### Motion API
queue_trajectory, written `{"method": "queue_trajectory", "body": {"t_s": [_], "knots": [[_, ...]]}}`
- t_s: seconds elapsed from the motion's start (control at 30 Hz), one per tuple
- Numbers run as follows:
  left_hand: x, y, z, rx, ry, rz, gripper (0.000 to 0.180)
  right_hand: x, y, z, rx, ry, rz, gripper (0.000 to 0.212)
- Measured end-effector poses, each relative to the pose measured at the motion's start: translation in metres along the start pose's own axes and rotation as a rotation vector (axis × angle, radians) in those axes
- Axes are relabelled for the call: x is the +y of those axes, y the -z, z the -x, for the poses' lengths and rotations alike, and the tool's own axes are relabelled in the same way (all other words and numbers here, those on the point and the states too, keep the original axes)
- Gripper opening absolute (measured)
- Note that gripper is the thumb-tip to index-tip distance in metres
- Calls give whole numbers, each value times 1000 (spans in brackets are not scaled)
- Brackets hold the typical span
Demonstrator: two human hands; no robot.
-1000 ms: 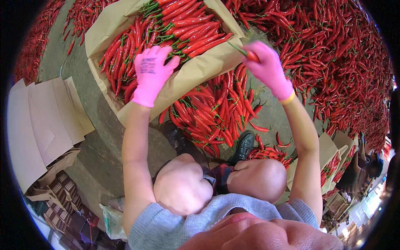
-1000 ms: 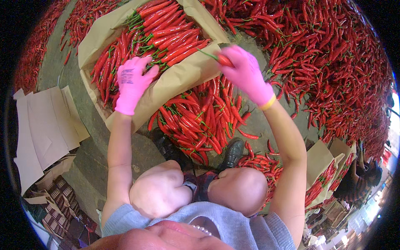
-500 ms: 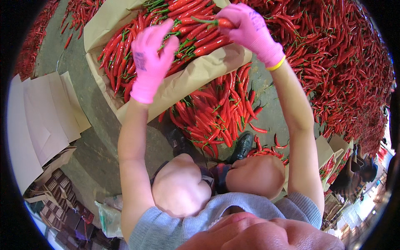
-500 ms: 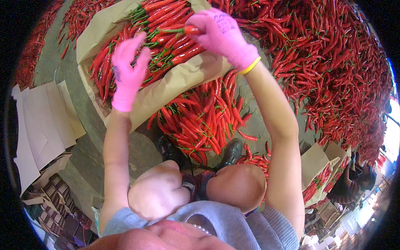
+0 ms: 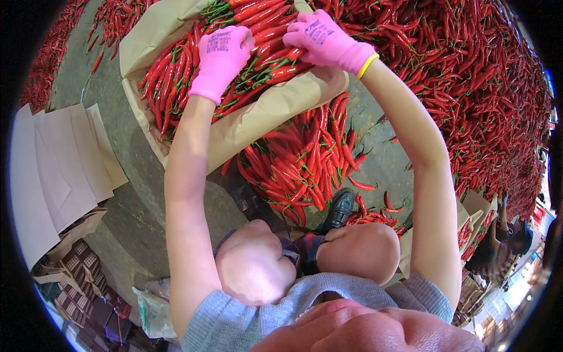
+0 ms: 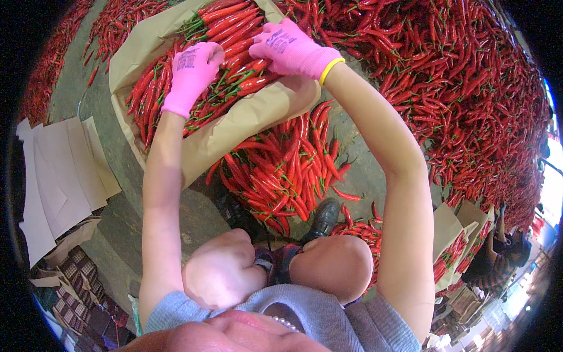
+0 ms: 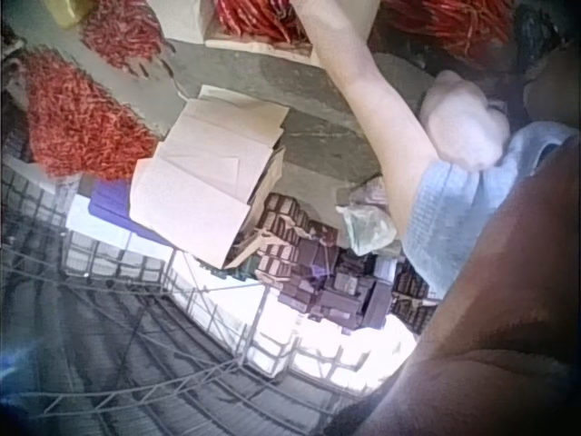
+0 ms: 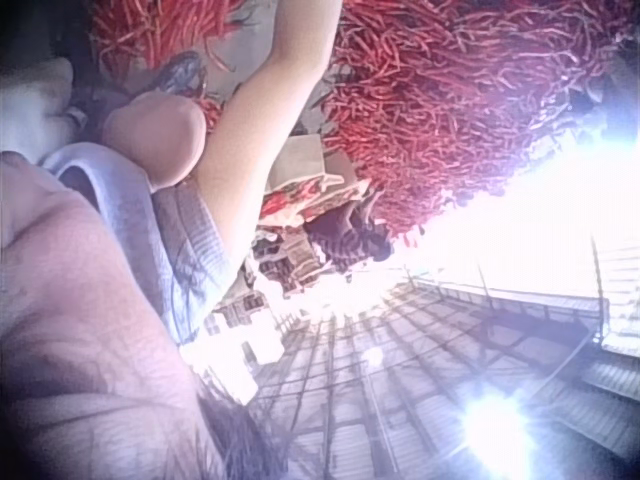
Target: The person sorts red chilies by hand and packs them into cardboard boxes.
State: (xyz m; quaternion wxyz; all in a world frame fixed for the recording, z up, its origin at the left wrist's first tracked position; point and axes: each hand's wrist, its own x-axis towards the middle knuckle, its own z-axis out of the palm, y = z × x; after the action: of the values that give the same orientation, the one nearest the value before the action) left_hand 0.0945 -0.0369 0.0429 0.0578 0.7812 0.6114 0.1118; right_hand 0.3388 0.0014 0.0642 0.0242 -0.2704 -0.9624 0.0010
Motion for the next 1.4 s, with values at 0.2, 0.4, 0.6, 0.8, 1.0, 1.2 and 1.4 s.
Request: {"method": "queue_trajectory", "body": {"t_s": [0.2,0.4,0.6,0.8,1.0,1.2,1.4], "knots": [[4,10,6,110,-146,15,23,7,72,59,520,-432,-934,33],[6,3,-8,35,-85,-82,28,25,5,223,-166,-851,-702,57],[22,16,5,196,-56,9,24,-15,-25,290,-53,-964,-683,66],[47,13,40,209,-163,-117,20,-27,-15,229,-35,-797,-713,58],[47,8,43,305,-257,7,18,-36,14,155,116,-639,-704,49],[27,5,58,283,-71,41,17,-26,20,87,250,-473,-464,29],[25,-2,32,249,-116,-29,11,-13,-7,48,49,-235,-289,15]]}}
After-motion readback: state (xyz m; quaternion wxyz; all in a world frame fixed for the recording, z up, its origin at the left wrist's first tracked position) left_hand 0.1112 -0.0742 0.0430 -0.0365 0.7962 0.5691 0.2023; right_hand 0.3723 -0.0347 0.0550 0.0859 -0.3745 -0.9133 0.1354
